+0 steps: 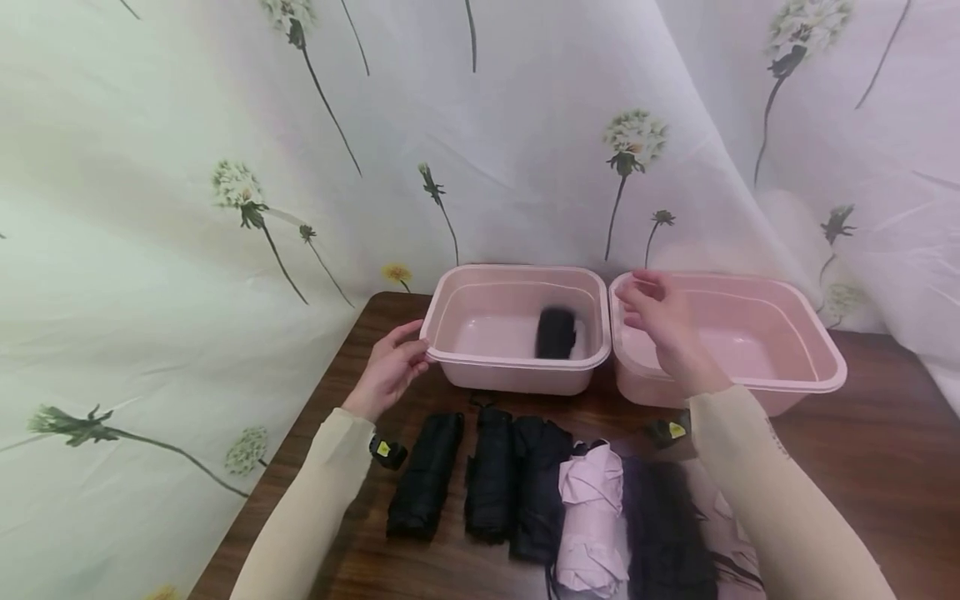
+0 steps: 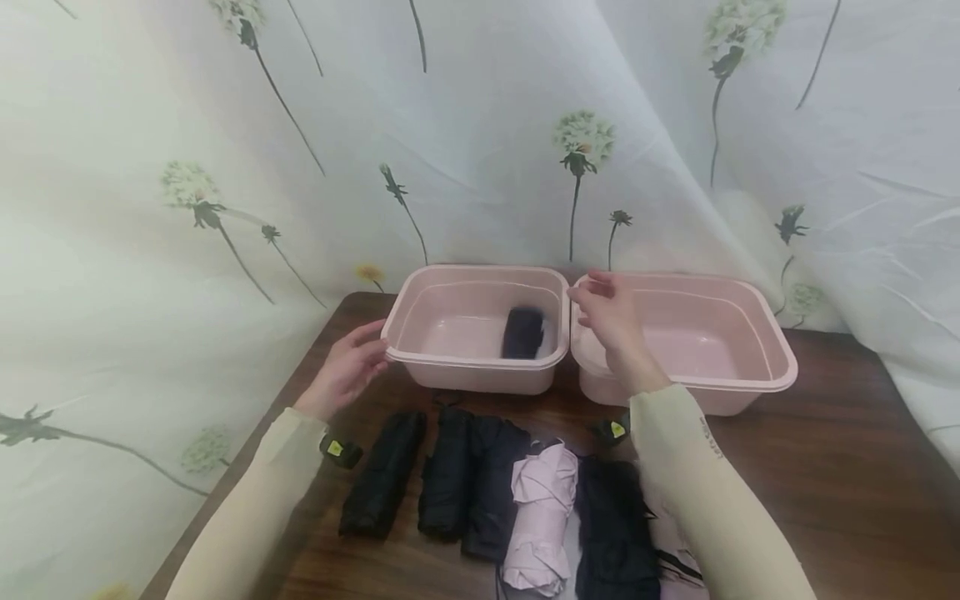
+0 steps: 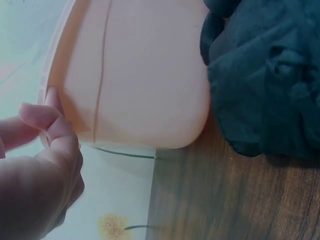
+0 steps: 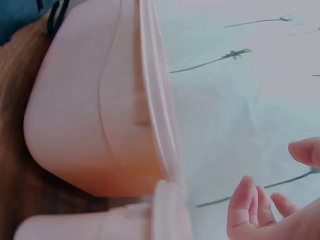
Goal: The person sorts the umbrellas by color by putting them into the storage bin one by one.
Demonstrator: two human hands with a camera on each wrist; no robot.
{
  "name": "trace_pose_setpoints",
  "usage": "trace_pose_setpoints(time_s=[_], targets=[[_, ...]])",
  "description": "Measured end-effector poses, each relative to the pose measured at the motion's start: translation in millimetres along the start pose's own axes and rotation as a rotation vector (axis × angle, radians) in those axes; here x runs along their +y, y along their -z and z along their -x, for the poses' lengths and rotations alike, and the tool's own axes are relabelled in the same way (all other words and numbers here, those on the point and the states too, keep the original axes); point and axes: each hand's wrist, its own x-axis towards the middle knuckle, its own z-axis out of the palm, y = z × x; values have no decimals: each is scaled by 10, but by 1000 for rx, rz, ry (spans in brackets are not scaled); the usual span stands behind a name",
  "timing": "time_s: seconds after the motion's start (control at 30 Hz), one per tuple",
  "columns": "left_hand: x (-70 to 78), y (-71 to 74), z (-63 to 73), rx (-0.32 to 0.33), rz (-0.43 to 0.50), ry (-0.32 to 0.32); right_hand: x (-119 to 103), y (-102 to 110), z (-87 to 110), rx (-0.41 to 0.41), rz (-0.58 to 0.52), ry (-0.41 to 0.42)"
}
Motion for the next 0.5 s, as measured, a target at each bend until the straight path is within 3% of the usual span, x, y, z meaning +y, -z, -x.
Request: trace_pose_setpoints(time_s=[0.5], targets=[[7, -11, -10, -18, 4, 1, -111, 365, 309, 74, 155, 161]])
